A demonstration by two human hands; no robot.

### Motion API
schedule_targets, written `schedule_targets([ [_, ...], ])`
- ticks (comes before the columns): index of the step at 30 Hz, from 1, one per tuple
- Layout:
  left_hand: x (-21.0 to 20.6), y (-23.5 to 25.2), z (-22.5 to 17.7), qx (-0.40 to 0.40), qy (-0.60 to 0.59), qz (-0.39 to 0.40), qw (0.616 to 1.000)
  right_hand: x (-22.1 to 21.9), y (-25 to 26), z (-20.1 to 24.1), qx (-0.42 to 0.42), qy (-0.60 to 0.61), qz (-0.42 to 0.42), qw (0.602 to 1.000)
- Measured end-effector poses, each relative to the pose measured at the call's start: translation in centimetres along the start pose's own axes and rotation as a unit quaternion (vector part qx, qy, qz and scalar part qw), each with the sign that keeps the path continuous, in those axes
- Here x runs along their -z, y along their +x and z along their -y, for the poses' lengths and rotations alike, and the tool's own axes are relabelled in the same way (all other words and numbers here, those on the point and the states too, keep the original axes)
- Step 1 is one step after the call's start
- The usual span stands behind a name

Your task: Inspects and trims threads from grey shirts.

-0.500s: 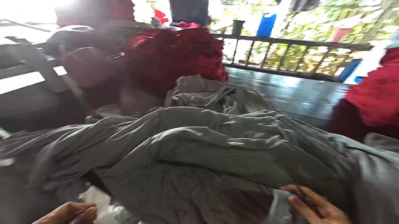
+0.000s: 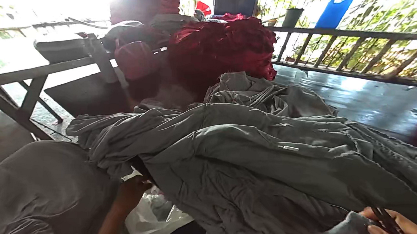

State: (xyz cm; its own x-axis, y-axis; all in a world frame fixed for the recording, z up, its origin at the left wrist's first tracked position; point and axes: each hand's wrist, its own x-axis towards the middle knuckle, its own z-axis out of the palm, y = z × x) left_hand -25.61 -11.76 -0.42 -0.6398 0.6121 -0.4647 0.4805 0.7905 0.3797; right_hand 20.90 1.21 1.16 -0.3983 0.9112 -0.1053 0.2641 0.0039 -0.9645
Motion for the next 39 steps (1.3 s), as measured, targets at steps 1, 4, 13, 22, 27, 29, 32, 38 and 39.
schedule_targets([
  [1, 0.1, -0.2, -0.1, -0.013, 0.000, 0.008, 1.000, 0.1, -0.1, 0.1, -0.001, -0.004, -0.001, 1.000],
  [4, 0.5, -1.0, -0.5, -0.013, 0.027, 0.066, 0.997, 0.2, -0.2, 0.4, -0.008, -0.015, -0.007, 1.000],
  [13, -3.5, -13.1, -10.7, -0.437, -0.122, 0.053, 0.890, 0.4, -0.4, 0.5, 0.072, -0.048, -0.056, 0.995],
  [22, -14.3, -13.6, -23.2, -0.428, -0.227, 0.238, 0.842, -0.2, 0.5, 0.8, 0.097, -0.081, -0.109, 0.986],
  [27, -16.0, -12.3, -23.2, -0.174, -0.438, 0.400, 0.786, -0.8, 1.5, -0.2, 0.114, -0.093, -0.183, 0.972],
  [29, -15.8, -12.3, -23.0, -0.084, -0.467, 0.423, 0.772, -1.3, 1.1, 0.0, 0.080, -0.056, -0.239, 0.966],
  [32, -15.6, -12.1, -22.7, -0.061, -0.479, 0.433, 0.761, -2.5, -1.0, 0.7, 0.013, -0.026, -0.255, 0.967],
  [38, -15.1, -11.7, -23.0, -0.115, -0.475, 0.440, 0.754, -4.6, -3.6, -0.4, -0.037, 0.024, -0.211, 0.976],
  [39, -15.1, -11.7, -23.0, -0.113, -0.479, 0.444, 0.749, -4.7, -3.7, -0.3, -0.026, 0.029, -0.218, 0.975],
])
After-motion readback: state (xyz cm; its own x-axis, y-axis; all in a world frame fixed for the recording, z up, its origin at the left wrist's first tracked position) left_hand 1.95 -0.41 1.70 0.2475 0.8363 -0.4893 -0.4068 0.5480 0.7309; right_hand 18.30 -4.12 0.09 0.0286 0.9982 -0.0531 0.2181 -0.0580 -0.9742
